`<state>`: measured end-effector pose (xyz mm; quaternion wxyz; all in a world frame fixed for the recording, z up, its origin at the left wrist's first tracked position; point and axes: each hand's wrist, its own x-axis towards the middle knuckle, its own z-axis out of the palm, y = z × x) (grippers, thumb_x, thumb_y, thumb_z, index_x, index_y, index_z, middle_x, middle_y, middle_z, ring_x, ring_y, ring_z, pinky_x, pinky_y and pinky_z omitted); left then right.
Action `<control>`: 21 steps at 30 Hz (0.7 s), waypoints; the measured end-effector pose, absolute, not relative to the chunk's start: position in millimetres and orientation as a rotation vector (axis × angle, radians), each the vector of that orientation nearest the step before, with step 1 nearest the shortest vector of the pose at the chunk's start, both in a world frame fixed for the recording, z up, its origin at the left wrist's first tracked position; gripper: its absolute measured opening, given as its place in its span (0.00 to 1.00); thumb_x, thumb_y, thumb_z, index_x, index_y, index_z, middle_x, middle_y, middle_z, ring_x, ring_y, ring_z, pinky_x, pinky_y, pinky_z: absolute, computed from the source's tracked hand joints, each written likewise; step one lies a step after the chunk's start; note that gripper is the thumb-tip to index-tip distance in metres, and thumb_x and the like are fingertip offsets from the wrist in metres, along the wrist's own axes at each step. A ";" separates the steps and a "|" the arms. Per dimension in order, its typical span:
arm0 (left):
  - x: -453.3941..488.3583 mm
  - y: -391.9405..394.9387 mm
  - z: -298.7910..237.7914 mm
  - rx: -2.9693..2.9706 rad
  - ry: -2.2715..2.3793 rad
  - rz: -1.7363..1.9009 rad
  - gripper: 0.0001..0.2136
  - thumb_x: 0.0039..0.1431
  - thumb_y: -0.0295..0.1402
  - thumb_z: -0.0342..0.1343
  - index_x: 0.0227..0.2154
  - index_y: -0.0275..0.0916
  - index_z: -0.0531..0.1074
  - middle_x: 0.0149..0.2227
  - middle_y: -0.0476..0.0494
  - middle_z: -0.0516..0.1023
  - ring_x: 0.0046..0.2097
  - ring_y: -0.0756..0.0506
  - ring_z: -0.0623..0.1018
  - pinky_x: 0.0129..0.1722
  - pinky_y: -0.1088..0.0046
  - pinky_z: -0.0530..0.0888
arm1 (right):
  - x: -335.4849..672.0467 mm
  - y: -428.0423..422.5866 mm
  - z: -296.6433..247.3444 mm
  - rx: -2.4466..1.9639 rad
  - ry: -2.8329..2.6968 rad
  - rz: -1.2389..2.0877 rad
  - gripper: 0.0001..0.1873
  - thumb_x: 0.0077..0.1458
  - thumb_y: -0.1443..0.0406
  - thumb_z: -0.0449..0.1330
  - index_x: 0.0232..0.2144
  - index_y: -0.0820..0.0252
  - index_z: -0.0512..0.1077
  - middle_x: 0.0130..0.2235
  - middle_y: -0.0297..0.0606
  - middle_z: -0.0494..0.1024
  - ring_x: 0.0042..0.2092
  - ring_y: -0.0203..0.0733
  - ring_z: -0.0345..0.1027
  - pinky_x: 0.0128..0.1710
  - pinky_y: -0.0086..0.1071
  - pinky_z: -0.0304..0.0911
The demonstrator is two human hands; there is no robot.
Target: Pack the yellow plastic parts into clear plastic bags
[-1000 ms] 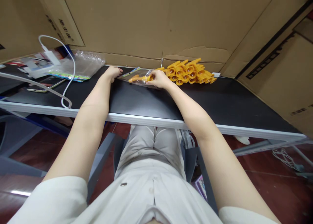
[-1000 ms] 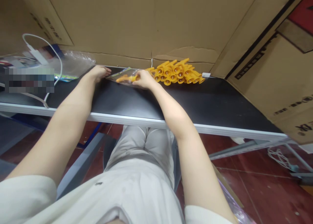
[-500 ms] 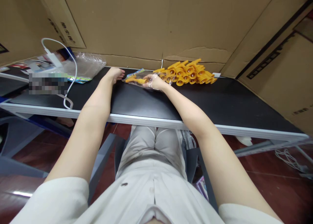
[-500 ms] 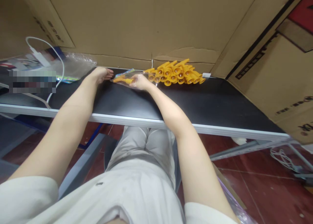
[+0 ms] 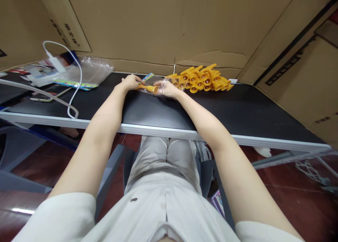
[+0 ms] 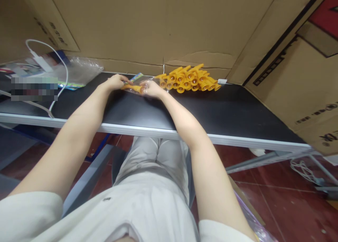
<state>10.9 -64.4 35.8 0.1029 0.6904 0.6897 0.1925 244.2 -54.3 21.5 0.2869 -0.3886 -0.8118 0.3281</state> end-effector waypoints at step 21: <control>-7.3 -63.9 19.7 1.631 2.537 0.647 0.34 0.56 0.37 0.56 0.67 0.34 0.77 0.69 0.22 0.76 0.77 0.22 0.64 0.78 0.28 0.41 | 282.9 -60.1 39.1 -1.675 -2.259 -0.159 0.21 0.70 0.63 0.61 0.58 0.74 0.77 0.59 0.66 0.81 0.67 0.68 0.72 0.69 0.55 0.63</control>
